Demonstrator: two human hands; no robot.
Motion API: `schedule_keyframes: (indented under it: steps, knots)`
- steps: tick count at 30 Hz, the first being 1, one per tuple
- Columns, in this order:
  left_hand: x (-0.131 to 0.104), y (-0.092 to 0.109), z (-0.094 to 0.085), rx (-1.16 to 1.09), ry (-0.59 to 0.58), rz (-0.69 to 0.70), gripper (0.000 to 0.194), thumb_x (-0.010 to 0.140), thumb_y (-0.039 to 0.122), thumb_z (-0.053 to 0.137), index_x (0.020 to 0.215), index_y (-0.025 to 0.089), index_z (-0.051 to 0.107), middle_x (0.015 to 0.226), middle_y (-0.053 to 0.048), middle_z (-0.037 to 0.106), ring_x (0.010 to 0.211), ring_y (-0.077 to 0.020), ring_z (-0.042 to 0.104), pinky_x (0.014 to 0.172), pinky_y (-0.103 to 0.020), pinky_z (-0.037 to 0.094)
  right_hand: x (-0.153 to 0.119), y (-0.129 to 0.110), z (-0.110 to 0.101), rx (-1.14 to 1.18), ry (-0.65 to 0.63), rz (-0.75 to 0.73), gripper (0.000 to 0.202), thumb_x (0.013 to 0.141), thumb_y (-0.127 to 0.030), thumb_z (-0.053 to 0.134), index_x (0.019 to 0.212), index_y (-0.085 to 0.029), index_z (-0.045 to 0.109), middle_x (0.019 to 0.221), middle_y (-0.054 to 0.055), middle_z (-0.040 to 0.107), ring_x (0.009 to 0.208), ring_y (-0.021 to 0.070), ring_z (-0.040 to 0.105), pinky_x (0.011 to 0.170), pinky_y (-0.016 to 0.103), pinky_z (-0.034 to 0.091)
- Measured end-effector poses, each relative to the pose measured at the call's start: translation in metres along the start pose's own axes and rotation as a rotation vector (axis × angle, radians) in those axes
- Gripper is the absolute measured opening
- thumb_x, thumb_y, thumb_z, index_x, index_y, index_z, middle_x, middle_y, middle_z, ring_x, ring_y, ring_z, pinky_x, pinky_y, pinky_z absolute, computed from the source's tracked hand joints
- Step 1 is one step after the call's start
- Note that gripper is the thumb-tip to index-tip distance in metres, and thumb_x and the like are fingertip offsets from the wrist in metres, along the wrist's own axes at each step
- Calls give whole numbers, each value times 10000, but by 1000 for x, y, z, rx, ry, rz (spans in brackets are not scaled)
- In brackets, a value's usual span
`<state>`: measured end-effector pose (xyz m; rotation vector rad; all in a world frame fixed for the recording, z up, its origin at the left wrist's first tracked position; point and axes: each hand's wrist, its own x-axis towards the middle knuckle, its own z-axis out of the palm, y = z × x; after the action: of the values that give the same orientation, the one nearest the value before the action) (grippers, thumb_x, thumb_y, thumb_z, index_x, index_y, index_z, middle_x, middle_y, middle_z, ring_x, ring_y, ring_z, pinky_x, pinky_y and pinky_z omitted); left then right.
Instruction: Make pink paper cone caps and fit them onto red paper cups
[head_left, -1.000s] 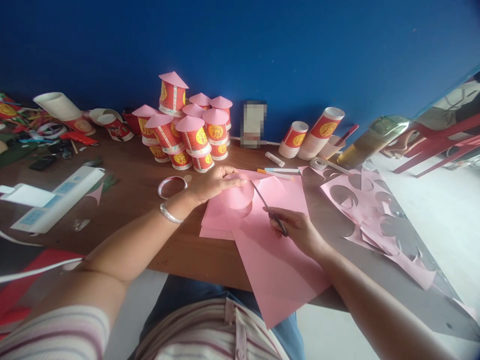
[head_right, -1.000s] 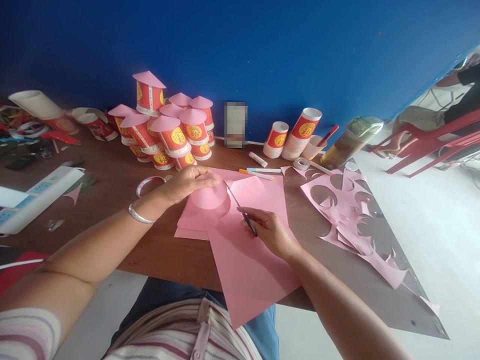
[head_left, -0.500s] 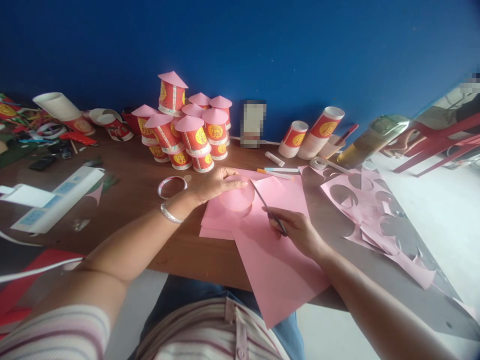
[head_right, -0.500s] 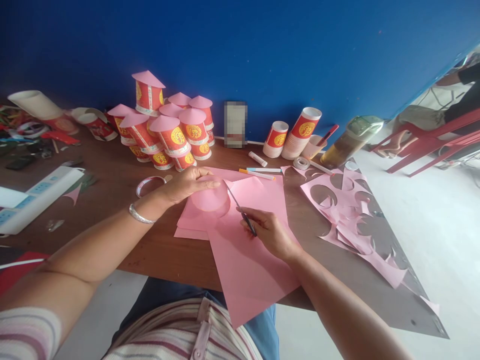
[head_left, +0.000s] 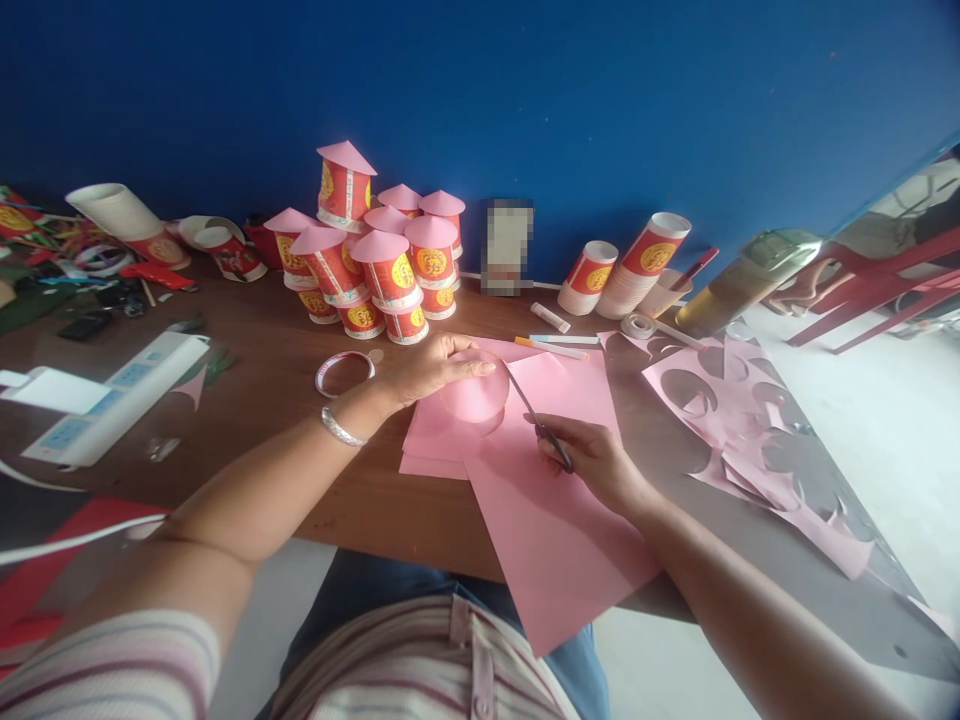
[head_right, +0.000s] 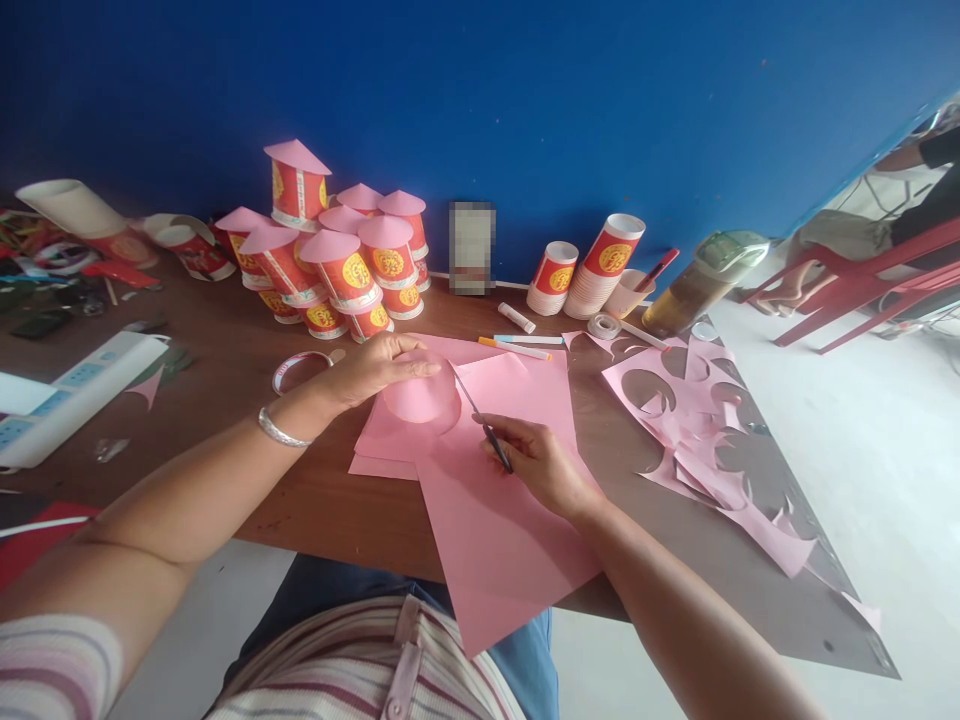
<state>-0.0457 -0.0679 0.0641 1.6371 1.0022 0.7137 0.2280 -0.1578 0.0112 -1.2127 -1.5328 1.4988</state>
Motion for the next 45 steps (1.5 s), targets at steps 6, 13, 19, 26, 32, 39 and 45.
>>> schedule_keyframes:
  steps: [6, 13, 19, 26, 32, 39, 45]
  knots:
    - [0, 0, 0, 33, -15, -13, 362, 825, 544, 761, 844, 182, 761, 889, -31, 720, 865, -173, 610, 808, -285, 463, -2, -3, 1, -6, -14, -16, 483, 944, -506, 655, 1314, -204, 727, 873, 43, 673, 691, 133, 543, 662, 314, 504]
    - [-1, 1, 0, 22, 22, -24, 382, 806, 568, 779, 894, 196, 784, 926, -23, 738, 890, -178, 627, 813, -280, 468, -3, -4, -1, -38, -9, -6, 513, 936, -531, 668, 1325, -201, 724, 786, 21, 643, 666, 142, 564, 663, 327, 522]
    - [0, 0, -1, 16, 75, -27, 388, 792, 556, 798, 948, 201, 803, 963, -34, 763, 937, -202, 658, 860, -294, 494, -3, -5, 0, -36, 5, 5, 528, 920, -533, 689, 1326, -197, 723, 762, 21, 640, 663, 146, 563, 661, 334, 524]
    - [-1, 2, 0, 3, 21, -17, 407, 747, 569, 827, 843, 177, 773, 888, -52, 744, 938, -215, 659, 885, -321, 516, 0, -3, 2, -16, 2, -16, 478, 931, -499, 675, 1291, -192, 740, 843, 43, 674, 665, 127, 529, 643, 306, 506]
    - [-1, 5, 2, -11, -6, -22, 404, 724, 548, 850, 885, 183, 783, 927, -55, 751, 980, -222, 657, 933, -339, 511, -1, 0, 0, -28, -6, -18, 429, 951, -446, 660, 1306, -216, 734, 853, 34, 672, 686, 128, 537, 655, 296, 493]
    - [-1, 4, 0, 11, -4, -20, 374, 784, 545, 804, 903, 190, 797, 946, -45, 760, 966, -219, 662, 896, -319, 507, -3, 0, -2, -25, -18, -10, 469, 949, -475, 664, 1333, -210, 716, 815, 21, 652, 689, 141, 560, 666, 314, 510]
    - [0, 2, 0, -29, 27, -11, 393, 788, 547, 809, 964, 195, 807, 1030, -62, 775, 1019, -236, 666, 929, -325, 492, -2, -3, 0, -23, -11, -3, 460, 939, -458, 670, 1317, -202, 723, 792, 15, 642, 672, 134, 545, 661, 314, 511]
